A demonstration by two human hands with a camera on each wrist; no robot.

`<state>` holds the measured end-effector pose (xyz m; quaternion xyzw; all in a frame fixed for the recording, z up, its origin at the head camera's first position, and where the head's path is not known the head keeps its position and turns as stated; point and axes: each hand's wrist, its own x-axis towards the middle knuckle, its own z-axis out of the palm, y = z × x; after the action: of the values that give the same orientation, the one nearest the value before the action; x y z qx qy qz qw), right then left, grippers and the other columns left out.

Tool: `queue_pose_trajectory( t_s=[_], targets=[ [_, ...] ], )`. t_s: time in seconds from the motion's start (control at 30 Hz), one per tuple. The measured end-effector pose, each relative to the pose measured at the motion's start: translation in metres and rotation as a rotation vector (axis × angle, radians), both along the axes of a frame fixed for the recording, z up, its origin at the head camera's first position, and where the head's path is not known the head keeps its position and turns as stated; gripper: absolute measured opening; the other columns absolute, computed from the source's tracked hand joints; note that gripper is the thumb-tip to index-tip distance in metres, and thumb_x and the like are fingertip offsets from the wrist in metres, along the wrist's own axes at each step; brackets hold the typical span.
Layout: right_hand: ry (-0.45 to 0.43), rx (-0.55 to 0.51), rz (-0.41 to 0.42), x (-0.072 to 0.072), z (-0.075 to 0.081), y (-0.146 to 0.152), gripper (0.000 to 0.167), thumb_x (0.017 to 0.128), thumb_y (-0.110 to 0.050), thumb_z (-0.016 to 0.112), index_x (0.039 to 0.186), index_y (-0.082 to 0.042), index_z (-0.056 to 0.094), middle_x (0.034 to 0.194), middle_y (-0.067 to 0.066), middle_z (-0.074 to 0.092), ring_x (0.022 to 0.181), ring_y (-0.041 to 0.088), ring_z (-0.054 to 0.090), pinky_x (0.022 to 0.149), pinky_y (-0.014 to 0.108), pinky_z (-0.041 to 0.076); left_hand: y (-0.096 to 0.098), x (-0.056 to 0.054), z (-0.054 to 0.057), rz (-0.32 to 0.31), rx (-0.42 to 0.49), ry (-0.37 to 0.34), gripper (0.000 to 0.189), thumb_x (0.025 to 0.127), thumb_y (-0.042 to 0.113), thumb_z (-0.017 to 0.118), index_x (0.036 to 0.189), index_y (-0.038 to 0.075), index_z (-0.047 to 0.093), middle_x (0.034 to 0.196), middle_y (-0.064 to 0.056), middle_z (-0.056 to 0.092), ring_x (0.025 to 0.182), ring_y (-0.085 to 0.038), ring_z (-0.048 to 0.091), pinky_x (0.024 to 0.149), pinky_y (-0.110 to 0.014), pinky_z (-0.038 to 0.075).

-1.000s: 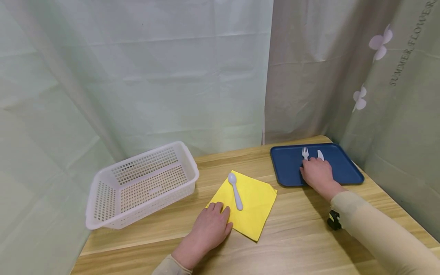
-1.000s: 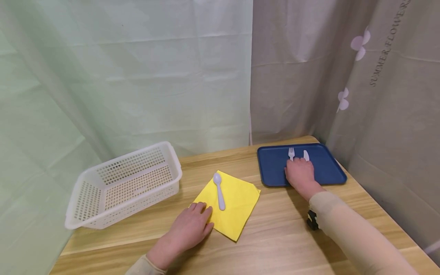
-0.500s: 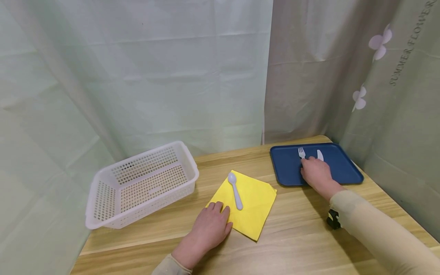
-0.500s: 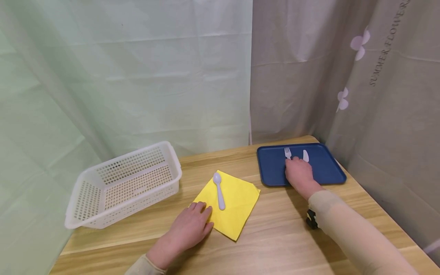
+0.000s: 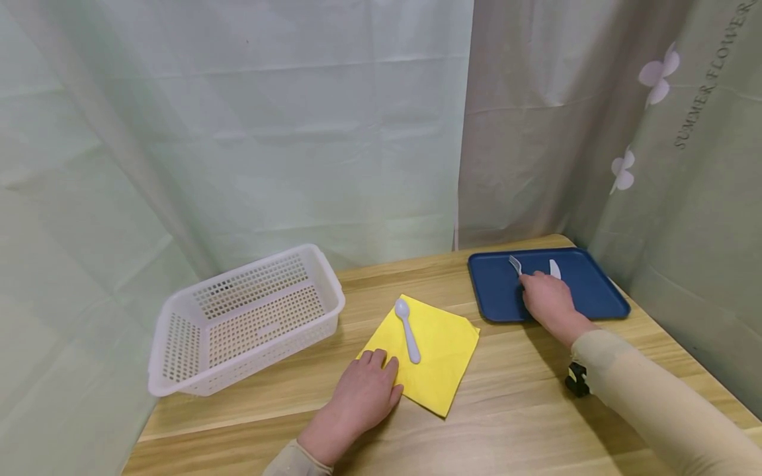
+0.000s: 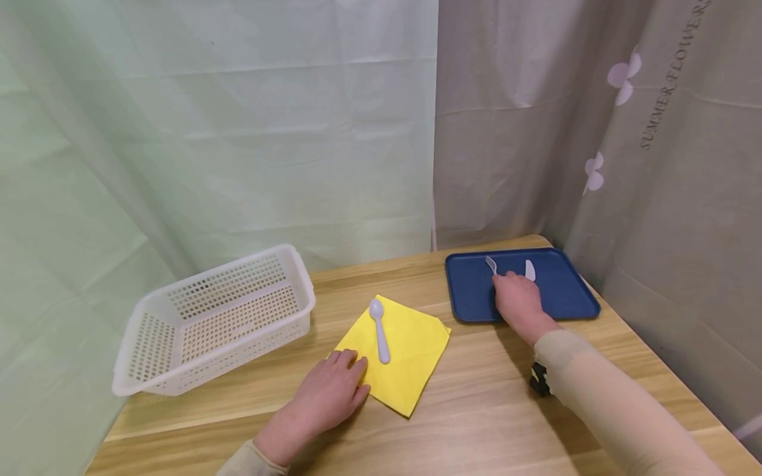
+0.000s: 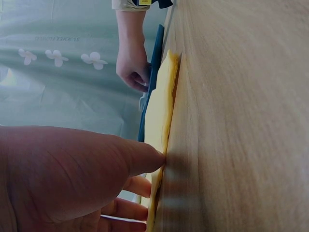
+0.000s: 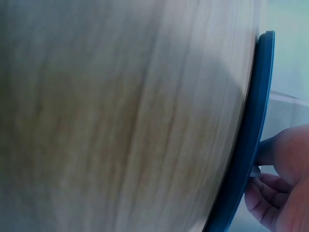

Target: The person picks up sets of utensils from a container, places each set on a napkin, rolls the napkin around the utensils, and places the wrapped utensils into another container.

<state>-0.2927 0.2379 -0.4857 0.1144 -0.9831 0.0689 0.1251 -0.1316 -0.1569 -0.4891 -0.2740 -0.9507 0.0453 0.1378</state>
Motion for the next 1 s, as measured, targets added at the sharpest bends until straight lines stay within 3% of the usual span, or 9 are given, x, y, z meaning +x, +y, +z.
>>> queue_pose_trajectory(
  t_s=[0.27,0.5,1.0],
  targets=[
    [-0.005,-0.06,-0.004,0.0,-0.001,-0.002,0.022,0.099,0.0,0.071,0.12,0.004,0.077,0.099,0.023,0.072,0.092,0.042,0.072,0.078,0.06,0.06,0.0,0.001,0.001,-0.01,0.006,0.017,0.037,0.094,0.037,0.085,0.112,0.007,0.074,0.107,-0.012,0.067,0.092,-0.031,0.063,0.075,-0.043,0.058],
    [0.006,-0.12,-0.004,0.002,0.001,-0.006,0.022,0.099,0.0,0.072,0.12,0.002,0.079,0.1,0.023,0.073,0.091,0.042,0.072,0.077,0.06,0.06,0.001,0.002,0.003,0.004,0.003,-0.013,0.038,0.096,0.037,0.083,0.116,0.006,0.075,0.11,-0.012,0.067,0.095,-0.031,0.063,0.078,-0.043,0.058],
    [0.04,-0.137,0.003,0.009,0.005,-0.015,0.022,0.1,-0.003,0.075,0.121,0.001,0.079,0.103,0.022,0.074,0.089,0.04,0.072,0.075,0.059,0.061,0.001,0.001,0.002,0.011,0.002,-0.011,0.038,0.096,0.038,0.083,0.117,0.006,0.075,0.11,-0.012,0.067,0.096,-0.031,0.063,0.078,-0.043,0.059]
  ],
)
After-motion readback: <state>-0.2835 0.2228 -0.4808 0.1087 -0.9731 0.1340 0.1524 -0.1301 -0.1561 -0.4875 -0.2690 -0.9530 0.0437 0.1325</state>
